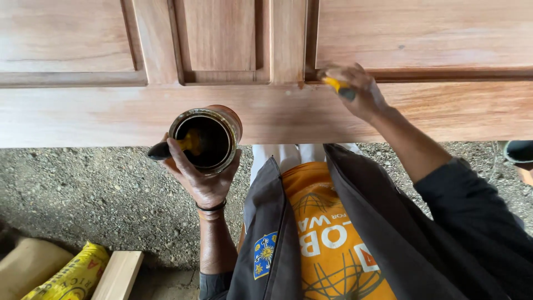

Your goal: The person applies a dark wood stain to a wooden door using a brush. They repeatedly dip the brush into a can held in the left hand and apply the stain to the door's panels and frame.

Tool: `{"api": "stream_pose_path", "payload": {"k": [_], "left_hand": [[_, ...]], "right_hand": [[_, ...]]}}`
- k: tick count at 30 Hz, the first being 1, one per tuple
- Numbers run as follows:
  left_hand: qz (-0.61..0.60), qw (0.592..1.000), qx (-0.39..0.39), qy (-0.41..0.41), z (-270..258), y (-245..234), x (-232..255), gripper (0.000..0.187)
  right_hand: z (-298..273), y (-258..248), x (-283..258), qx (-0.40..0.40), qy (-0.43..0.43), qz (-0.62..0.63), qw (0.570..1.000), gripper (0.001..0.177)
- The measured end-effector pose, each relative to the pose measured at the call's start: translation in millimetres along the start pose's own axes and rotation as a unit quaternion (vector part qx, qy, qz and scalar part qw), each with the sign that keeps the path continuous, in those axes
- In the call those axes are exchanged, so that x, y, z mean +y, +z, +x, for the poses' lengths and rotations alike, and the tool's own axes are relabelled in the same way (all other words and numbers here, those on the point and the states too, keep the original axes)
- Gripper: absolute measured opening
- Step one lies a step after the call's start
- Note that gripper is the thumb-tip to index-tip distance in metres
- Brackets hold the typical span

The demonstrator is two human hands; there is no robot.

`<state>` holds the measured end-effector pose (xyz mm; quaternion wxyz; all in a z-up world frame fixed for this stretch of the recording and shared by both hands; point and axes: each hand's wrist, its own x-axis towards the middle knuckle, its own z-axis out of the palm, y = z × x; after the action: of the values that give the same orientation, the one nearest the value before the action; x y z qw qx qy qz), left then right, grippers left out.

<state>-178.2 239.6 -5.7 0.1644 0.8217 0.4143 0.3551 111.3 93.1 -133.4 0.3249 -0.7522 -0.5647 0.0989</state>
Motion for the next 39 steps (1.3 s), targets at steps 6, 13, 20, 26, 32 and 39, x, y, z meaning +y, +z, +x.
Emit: {"api": "stream_pose_path", "payload": {"k": [6,13,20,26,32,39], "left_hand": [[0.035,0.995,-0.082,-0.055,-4.5,-3.8,-5.8,0.105],[0.042,0.995,-0.07,-0.06,-0.9,-3.5,-6.8,0.103],[0.047,0.995,-0.063,-0.061,-0.3,-5.1,-13.2,0.103],[0.008,0.994,-0.081,-0.074,0.9,-3.8,-14.7,0.102],[-0.051,0.995,-0.083,-0.027,-3.9,6.2,-26.1,0.105],[-0.063,0.991,-0.115,-0.001,-2.1,15.7,-30.5,0.094]], "right_hand": [[32.3,-60.6,13.7,-0.154,0.042,0.199,0.967,0.017],[-22.5,-135.7,101.7,-0.364,0.333,-0.117,0.862,0.028],[-17.2,-138.9,76.6,-0.328,0.385,-0.132,0.853,0.027],[13.0,-37.2,17.9,-0.194,0.076,-0.04,0.977,0.008],[56.3,-29.3,-42.7,-0.026,0.232,0.225,0.946,0.016],[85.5,-58.7,-115.6,-0.03,0.231,0.381,0.895,0.012]]}}
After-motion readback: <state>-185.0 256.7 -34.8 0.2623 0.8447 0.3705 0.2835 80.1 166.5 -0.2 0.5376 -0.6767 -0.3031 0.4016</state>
